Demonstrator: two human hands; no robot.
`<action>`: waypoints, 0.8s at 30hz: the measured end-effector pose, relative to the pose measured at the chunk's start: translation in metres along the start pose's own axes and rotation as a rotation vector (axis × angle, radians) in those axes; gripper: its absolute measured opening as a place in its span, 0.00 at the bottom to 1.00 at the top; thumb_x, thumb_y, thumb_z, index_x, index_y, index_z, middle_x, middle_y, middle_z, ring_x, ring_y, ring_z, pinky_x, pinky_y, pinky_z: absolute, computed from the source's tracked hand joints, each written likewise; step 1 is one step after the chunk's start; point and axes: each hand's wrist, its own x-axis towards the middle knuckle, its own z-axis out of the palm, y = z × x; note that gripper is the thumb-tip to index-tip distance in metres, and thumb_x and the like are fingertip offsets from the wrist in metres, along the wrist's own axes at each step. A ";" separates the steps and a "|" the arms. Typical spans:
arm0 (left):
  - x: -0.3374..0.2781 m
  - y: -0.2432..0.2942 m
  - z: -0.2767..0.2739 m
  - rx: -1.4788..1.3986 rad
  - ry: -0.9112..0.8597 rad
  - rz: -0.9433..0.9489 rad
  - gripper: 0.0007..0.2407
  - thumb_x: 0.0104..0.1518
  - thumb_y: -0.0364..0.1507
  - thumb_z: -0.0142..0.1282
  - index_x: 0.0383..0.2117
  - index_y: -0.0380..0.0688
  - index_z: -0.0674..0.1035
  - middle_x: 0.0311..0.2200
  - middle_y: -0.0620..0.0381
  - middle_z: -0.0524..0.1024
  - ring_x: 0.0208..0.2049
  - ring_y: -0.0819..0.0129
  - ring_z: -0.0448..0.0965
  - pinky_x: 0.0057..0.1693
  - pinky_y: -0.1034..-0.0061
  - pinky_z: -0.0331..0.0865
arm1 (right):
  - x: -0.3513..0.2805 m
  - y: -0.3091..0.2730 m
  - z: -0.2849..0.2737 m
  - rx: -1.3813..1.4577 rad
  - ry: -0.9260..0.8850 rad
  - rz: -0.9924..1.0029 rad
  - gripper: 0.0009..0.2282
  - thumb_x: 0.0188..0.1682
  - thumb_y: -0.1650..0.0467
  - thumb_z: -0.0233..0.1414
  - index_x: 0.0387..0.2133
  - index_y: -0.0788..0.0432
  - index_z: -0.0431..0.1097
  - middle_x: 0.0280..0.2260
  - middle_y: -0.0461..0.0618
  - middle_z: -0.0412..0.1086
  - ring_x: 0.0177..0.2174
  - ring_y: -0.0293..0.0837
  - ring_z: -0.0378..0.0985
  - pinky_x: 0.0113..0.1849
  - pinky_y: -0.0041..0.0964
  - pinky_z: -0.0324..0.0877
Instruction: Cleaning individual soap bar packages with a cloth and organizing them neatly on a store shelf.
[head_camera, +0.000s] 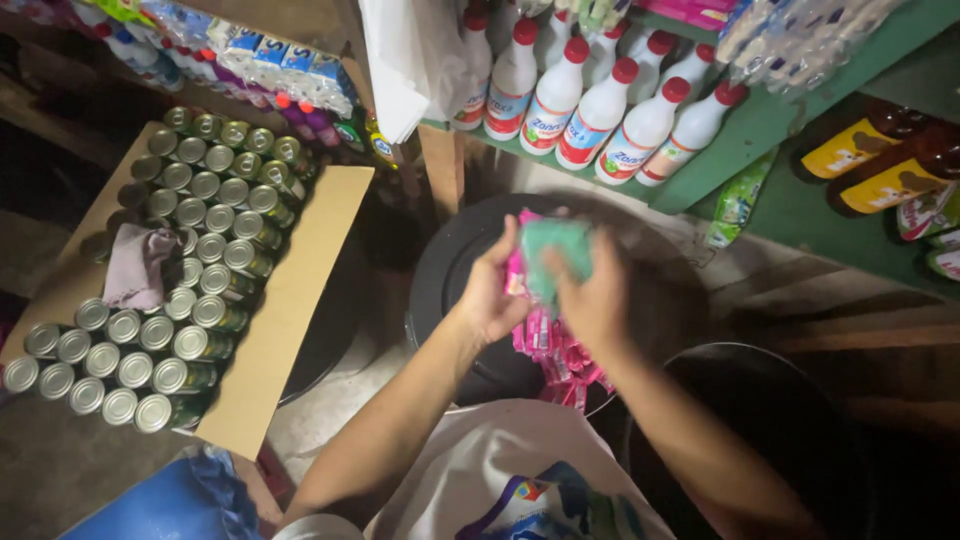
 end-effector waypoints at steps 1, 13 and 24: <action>-0.009 0.011 0.015 -0.014 -0.008 0.009 0.27 0.56 0.53 0.60 0.43 0.37 0.81 0.37 0.46 0.83 0.38 0.56 0.84 0.53 0.61 0.76 | -0.009 -0.008 -0.002 0.035 -0.104 -0.098 0.18 0.46 0.62 0.66 0.43 0.59 0.72 0.36 0.57 0.73 0.40 0.62 0.78 0.44 0.53 0.71; -0.025 0.013 0.050 -0.099 -0.042 -0.060 0.24 0.57 0.48 0.61 0.42 0.34 0.80 0.35 0.42 0.83 0.33 0.55 0.85 0.46 0.64 0.80 | 0.001 -0.023 -0.016 -0.089 -0.027 -0.073 0.19 0.50 0.60 0.62 0.42 0.64 0.72 0.35 0.66 0.73 0.39 0.69 0.77 0.42 0.59 0.71; -0.018 -0.003 0.008 -0.064 0.030 -0.050 0.22 0.60 0.46 0.59 0.44 0.34 0.79 0.37 0.40 0.82 0.37 0.51 0.84 0.45 0.63 0.79 | 0.024 -0.001 -0.019 0.063 -0.044 0.174 0.13 0.52 0.56 0.61 0.34 0.50 0.71 0.27 0.45 0.73 0.30 0.42 0.76 0.38 0.40 0.72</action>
